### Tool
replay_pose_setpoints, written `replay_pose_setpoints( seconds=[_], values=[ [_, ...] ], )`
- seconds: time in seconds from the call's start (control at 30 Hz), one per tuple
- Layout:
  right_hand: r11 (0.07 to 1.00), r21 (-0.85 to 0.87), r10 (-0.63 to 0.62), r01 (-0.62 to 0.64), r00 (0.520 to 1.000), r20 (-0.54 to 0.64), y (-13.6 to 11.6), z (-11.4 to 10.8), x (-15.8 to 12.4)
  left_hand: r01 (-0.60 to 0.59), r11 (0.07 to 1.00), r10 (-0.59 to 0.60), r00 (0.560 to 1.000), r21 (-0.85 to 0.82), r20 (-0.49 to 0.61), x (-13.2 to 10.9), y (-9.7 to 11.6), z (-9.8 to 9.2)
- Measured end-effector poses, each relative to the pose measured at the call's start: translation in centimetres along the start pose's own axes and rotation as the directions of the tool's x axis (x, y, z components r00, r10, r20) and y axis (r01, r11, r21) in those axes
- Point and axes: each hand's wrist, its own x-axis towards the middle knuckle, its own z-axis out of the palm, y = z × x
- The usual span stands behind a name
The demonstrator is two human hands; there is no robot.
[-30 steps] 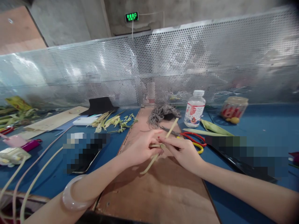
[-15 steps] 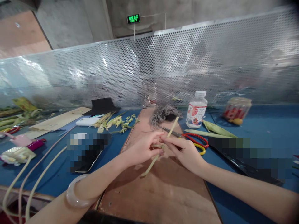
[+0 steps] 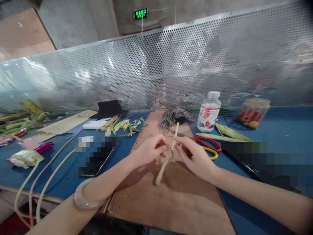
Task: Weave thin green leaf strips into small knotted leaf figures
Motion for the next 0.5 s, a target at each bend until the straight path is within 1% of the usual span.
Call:
replay_pose_setpoints(
  seconds=[0.07,0.13,0.2,0.3,0.4,0.5],
  values=[
    [1.000,0.008,0.003,-0.003,1.000,0.005,-0.17,-0.09,-0.01,0.020,1.000,-0.021,1.000,0.020,0.010,-0.03,0.10,-0.04],
    [1.000,-0.018,-0.011,0.011,1.000,0.001,-0.22,-0.12,0.05,0.027,0.999,-0.028,1.000,0.042,0.007,-0.07,0.15,-0.08],
    [0.998,-0.049,-0.028,0.028,1.000,0.005,-0.16,-0.09,0.15,0.014,0.998,-0.014,1.000,0.060,-0.003,-0.11,0.11,-0.11],
    [0.997,-0.050,-0.065,0.066,0.998,0.014,0.00,-0.05,0.24,-0.004,0.996,0.007,1.000,0.087,-0.027,-0.13,-0.04,-0.12],
    [0.989,-0.073,-0.131,0.130,0.991,0.003,0.10,-0.08,0.14,-0.004,0.997,0.007,1.000,0.081,-0.026,-0.12,-0.07,-0.11],
    [0.981,-0.125,-0.147,0.145,0.989,-0.006,0.17,-0.10,-0.04,-0.011,0.999,0.011,1.000,0.045,-0.014,-0.17,0.23,-0.11]
  ],
)
